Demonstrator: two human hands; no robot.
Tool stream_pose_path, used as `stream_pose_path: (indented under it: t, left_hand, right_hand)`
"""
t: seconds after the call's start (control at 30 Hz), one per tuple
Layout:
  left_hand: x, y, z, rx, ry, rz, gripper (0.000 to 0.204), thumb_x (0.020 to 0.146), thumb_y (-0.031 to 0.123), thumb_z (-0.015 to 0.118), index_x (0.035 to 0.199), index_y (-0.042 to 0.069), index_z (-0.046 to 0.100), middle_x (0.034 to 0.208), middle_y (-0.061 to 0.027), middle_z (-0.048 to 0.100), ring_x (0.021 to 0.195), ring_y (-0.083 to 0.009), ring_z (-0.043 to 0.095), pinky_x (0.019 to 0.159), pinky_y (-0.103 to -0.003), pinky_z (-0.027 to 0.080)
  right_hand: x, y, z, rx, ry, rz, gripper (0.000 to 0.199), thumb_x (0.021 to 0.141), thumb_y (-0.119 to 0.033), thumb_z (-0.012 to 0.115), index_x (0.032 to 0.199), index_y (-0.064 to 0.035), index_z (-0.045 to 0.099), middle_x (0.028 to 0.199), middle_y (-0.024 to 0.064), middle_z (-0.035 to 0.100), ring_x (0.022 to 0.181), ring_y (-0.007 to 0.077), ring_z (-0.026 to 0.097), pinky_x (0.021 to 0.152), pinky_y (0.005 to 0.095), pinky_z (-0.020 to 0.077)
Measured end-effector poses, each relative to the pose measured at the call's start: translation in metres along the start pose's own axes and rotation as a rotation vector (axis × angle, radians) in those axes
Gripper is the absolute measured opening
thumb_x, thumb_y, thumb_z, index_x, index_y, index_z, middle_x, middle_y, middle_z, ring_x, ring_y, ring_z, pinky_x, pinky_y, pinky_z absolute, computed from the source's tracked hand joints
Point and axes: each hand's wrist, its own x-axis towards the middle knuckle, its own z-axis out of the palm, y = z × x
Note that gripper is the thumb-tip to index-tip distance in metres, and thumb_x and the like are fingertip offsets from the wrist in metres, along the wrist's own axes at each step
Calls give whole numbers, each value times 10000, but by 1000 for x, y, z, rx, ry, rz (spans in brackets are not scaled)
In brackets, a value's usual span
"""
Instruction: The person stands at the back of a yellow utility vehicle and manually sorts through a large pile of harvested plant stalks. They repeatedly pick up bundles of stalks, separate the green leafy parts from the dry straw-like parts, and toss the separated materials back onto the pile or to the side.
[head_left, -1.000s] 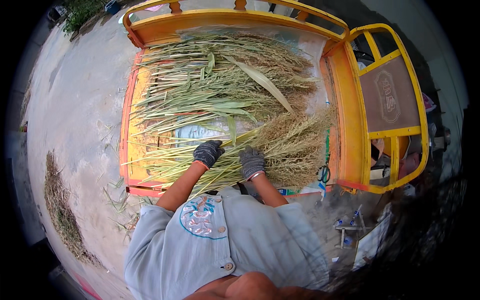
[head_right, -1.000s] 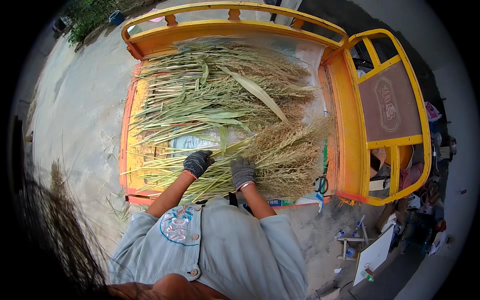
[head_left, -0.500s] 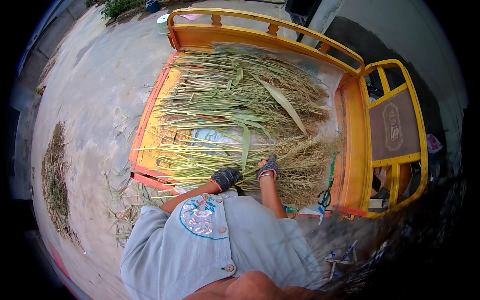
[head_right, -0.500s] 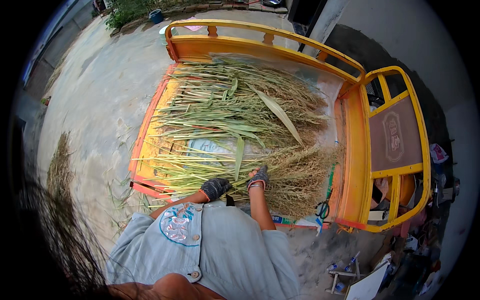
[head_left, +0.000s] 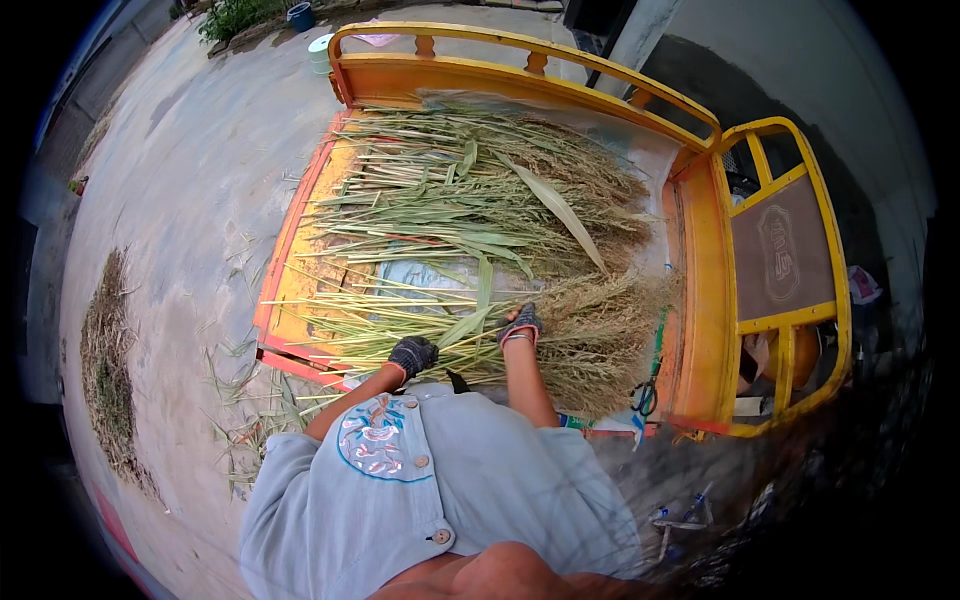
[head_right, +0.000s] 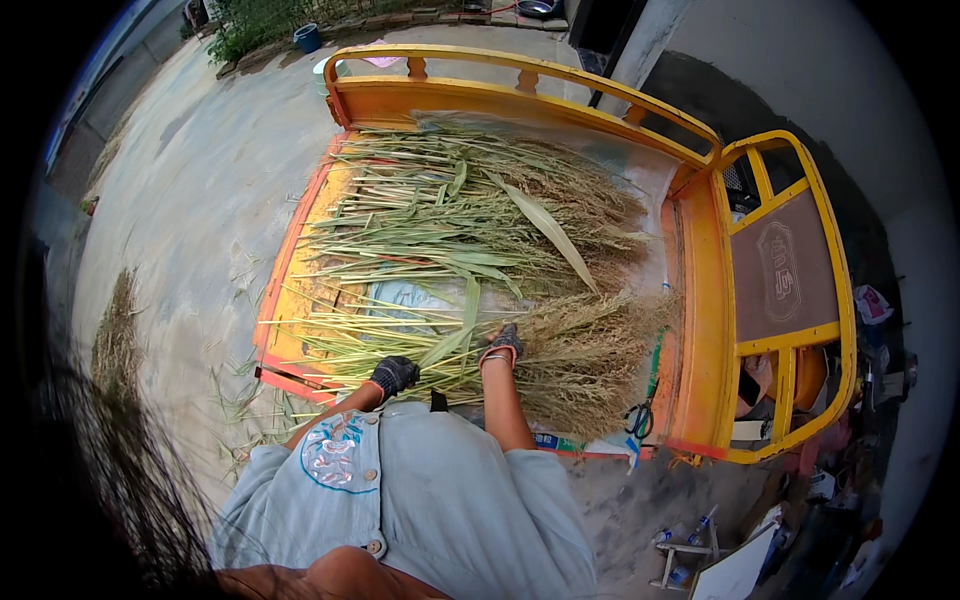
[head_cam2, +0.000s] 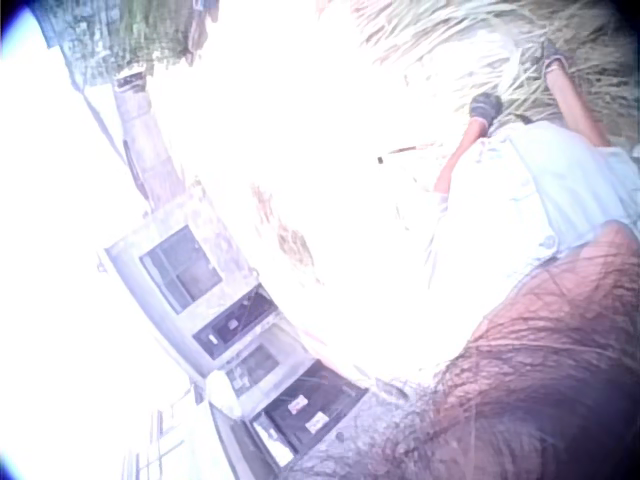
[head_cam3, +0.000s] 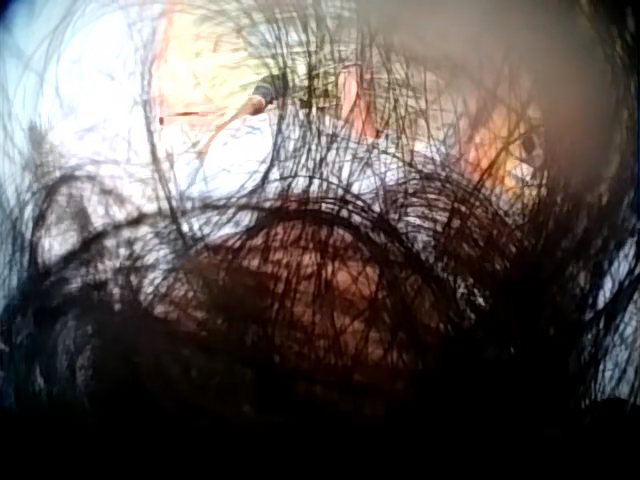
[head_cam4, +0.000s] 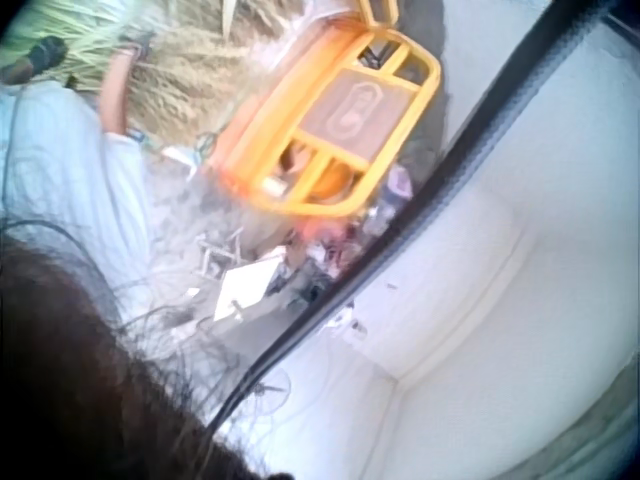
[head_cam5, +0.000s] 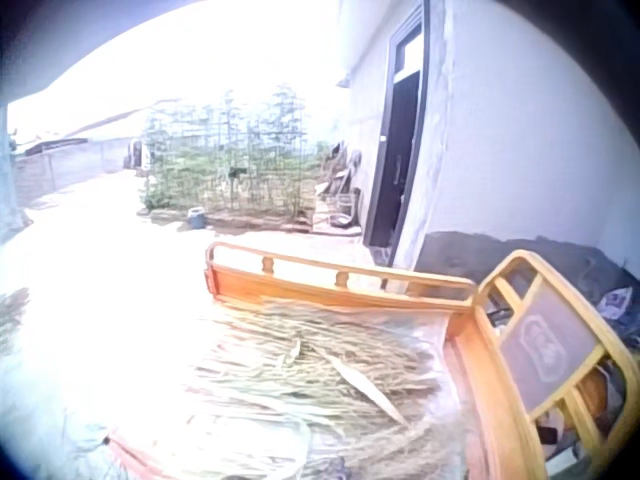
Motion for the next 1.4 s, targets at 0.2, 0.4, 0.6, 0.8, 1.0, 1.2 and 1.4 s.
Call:
stream_pose_path:
  t: [0.2,0.4,0.6,0.8,1.0,1.2,1.4]
  left_hand:
    - [-19,20,-19,-185,160,-10,273,796,293,476,740,66,618,751,-139,606,719,-313,579,639,-405,455]
    - [-86,-53,-38,-751,28,-313,245,823,226,510,726,28,617,603,-58,590,530,-143,542,523,-281,435]
    - [-313,-261,-74,244,339,-1158,460,706,448,626,1013,106,597,964,-174,605,966,-273,568,768,-386,465]
    - [-238,-220,-126,417,578,-1449,587,670,387,675,1161,115,502,1225,-169,452,1054,-323,494,861,-412,411]
    - [44,-165,-107,140,427,-358,234,679,213,645,888,108,636,1012,-107,579,912,-305,535,783,-408,434]
    - [205,-134,-63,173,592,-279,379,765,189,515,1138,125,510,1238,-146,446,1076,-316,470,914,-417,368]
    - [245,-126,-105,225,382,-389,303,778,174,481,1071,136,550,1136,-126,527,1035,-305,501,861,-452,382]
  right_hand:
    - [-25,-48,2,74,77,-112,337,885,-419,421,717,-131,470,606,-10,456,506,151,375,554,287,371]
    - [10,-88,-13,217,70,-127,333,910,-376,383,676,-150,453,546,-8,411,446,151,334,555,310,374]
    - [42,-105,-21,303,43,-75,336,917,-295,394,653,-88,410,510,19,395,423,149,345,412,283,366]
    - [33,-95,-14,-270,382,-159,387,810,-348,583,972,-23,450,832,96,540,587,203,528,543,380,492]
    - [56,-96,-69,-1103,623,-417,830,703,-389,660,1285,60,276,1003,180,577,869,244,569,801,393,446]
    - [9,-115,-48,-1115,637,-300,525,731,-448,609,898,48,565,662,115,611,559,250,579,592,374,475]
    - [-18,-108,-53,-1400,354,-106,537,804,-525,446,693,-19,587,545,83,564,443,222,535,488,370,430]
